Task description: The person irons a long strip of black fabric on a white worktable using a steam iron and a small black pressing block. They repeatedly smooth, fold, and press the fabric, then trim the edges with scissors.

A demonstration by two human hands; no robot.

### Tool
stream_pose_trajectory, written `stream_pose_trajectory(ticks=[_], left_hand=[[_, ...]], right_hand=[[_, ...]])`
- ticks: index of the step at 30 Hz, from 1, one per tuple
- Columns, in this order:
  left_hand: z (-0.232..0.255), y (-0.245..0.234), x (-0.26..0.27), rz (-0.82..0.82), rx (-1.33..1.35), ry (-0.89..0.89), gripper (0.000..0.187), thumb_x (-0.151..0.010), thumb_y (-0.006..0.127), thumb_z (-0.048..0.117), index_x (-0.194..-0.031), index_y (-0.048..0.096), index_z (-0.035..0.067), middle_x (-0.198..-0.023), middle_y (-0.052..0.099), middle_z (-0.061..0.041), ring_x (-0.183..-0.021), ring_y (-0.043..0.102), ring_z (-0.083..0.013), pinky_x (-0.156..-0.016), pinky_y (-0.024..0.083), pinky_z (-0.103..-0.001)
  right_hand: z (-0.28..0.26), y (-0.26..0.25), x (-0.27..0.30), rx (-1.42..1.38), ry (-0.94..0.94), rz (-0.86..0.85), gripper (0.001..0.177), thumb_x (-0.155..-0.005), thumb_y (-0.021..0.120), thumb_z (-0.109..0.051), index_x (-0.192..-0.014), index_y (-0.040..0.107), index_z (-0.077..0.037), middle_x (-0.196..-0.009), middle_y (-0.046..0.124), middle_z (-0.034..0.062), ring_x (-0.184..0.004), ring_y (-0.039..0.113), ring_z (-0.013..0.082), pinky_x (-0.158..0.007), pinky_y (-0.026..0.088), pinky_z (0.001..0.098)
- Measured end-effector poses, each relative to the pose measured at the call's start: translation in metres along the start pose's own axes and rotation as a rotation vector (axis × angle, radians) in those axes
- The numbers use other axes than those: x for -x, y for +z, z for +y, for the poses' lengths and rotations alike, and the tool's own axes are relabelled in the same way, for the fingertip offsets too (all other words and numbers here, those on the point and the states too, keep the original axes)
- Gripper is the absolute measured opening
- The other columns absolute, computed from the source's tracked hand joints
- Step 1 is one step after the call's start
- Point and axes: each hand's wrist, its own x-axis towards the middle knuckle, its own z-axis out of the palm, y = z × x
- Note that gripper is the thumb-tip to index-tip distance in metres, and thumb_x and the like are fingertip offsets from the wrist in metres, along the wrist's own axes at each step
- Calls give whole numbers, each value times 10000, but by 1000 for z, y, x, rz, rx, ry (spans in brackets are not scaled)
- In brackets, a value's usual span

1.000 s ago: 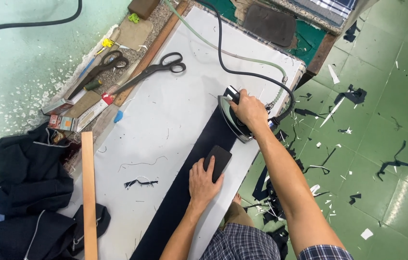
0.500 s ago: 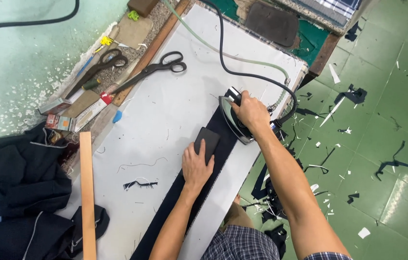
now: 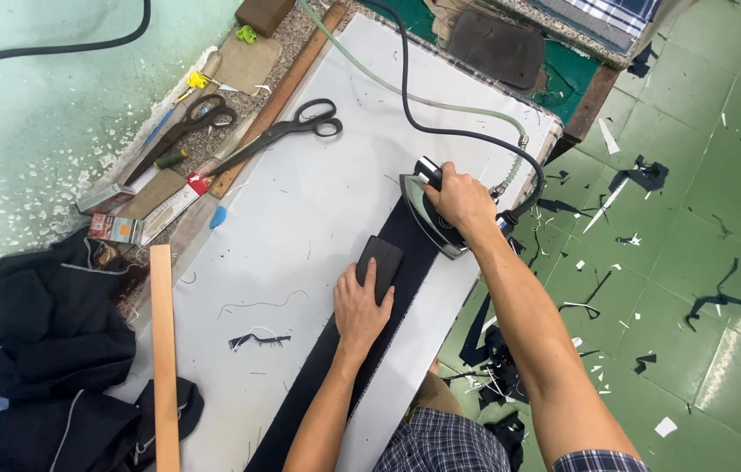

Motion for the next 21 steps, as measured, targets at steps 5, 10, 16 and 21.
stream_pose_trajectory(ticks=[5, 10, 16, 21], left_hand=[[-1, 0, 3, 24, 10, -8, 619, -887, 721, 432, -1405, 610, 112, -1241, 546, -218, -1069, 559, -356, -818, 467, -430], [0, 1, 0, 25, 18, -18, 615, -879, 728, 432, -1399, 614, 126, -1234, 555, -202, -1062, 564, -340, -810, 471, -423], [-1, 5, 3, 47, 0, -15, 620, -874, 723, 447, -1398, 614, 135, -1229, 559, -197, -1058, 570, -339, -804, 475, -421], [0, 6, 0, 72, -19, -7, 629, -877, 713, 452, -1410, 602, 138, -1234, 564, -204, -1064, 575, -346, -807, 481, -423]], right_hand=[[0, -2, 1, -19, -20, -14, 433, -998, 578, -420, -1212, 559, -44, -968, 736, 270, -945, 746, 432, -827, 601, 539], [8, -5, -4, -112, -57, -68, 558, -1002, 568, -494, -1277, 549, -9, -1053, 723, 295, -1023, 721, 450, -892, 569, 559], [15, -9, -9, -254, -67, -190, 673, -1017, 515, -561, -1436, 456, -38, -1201, 689, 282, -1167, 658, 450, -1002, 513, 572], [20, 11, -24, -67, -39, -151, 476, -970, 648, -392, -1302, 536, -70, -1039, 731, 239, -1005, 735, 403, -878, 598, 516]])
